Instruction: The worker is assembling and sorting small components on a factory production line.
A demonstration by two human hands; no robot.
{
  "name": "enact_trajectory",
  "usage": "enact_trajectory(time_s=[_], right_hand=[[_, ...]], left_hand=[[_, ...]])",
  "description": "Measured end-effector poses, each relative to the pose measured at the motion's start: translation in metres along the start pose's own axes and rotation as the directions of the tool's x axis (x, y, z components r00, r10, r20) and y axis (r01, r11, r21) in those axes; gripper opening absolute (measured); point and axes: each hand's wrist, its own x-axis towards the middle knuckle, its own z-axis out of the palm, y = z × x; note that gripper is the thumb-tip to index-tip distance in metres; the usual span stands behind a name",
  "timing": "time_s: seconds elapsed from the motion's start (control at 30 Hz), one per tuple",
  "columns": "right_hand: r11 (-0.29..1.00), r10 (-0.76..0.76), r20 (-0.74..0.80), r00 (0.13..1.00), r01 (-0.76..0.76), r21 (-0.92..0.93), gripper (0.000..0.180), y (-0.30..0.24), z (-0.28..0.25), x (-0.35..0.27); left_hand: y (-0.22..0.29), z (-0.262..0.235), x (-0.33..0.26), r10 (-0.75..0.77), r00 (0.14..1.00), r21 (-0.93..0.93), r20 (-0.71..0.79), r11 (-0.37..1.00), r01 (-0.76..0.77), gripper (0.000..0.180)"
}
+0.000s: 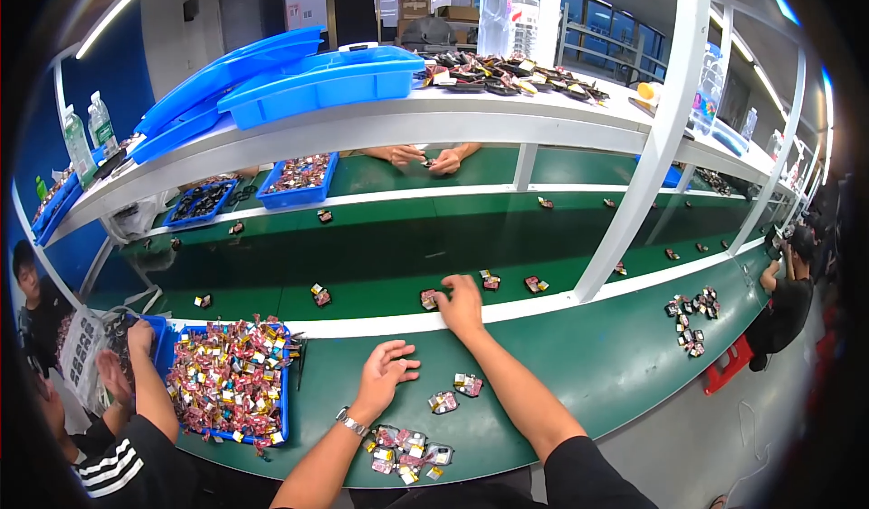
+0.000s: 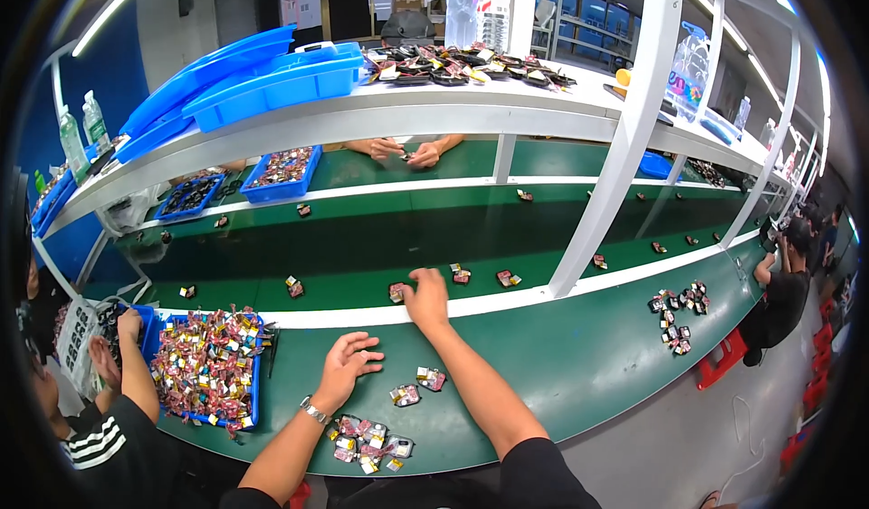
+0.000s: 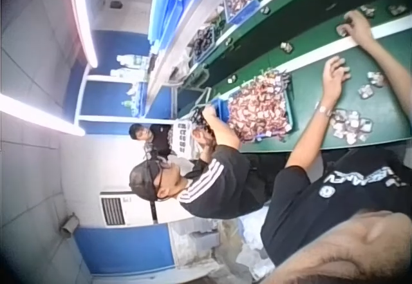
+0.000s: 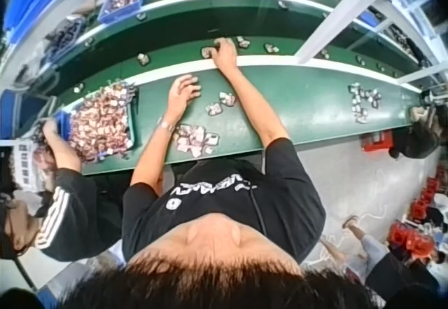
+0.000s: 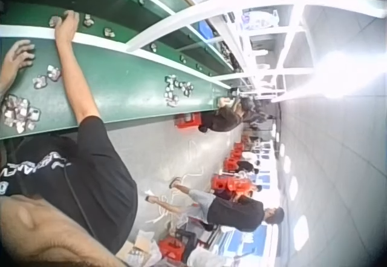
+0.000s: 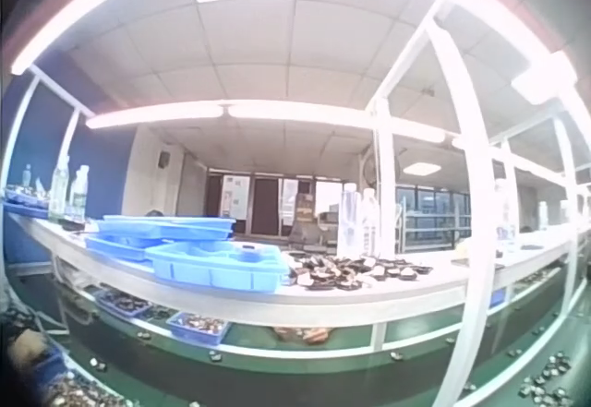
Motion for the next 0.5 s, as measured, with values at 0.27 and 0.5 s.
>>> enact_trajectory(time_s=[0.27,0.5], right_hand=[[0.821,0.264,-0.130,0.956,-0.294,-0.490,0.055,0.030,-0.068,0.009],[0.929,0.269,-0.099,0.958,-0.285,-0.236,0.048,0.072,-0.070,0.021]], left_hand=[[0.004,-0.001,-0.001,-0.036,0.996,0.057,0.083,0.998,0.031,0.026],[0.000,0.000,0.009,-0.044,0.986,-0.007,0.158,0.999,0.046,0.023]])
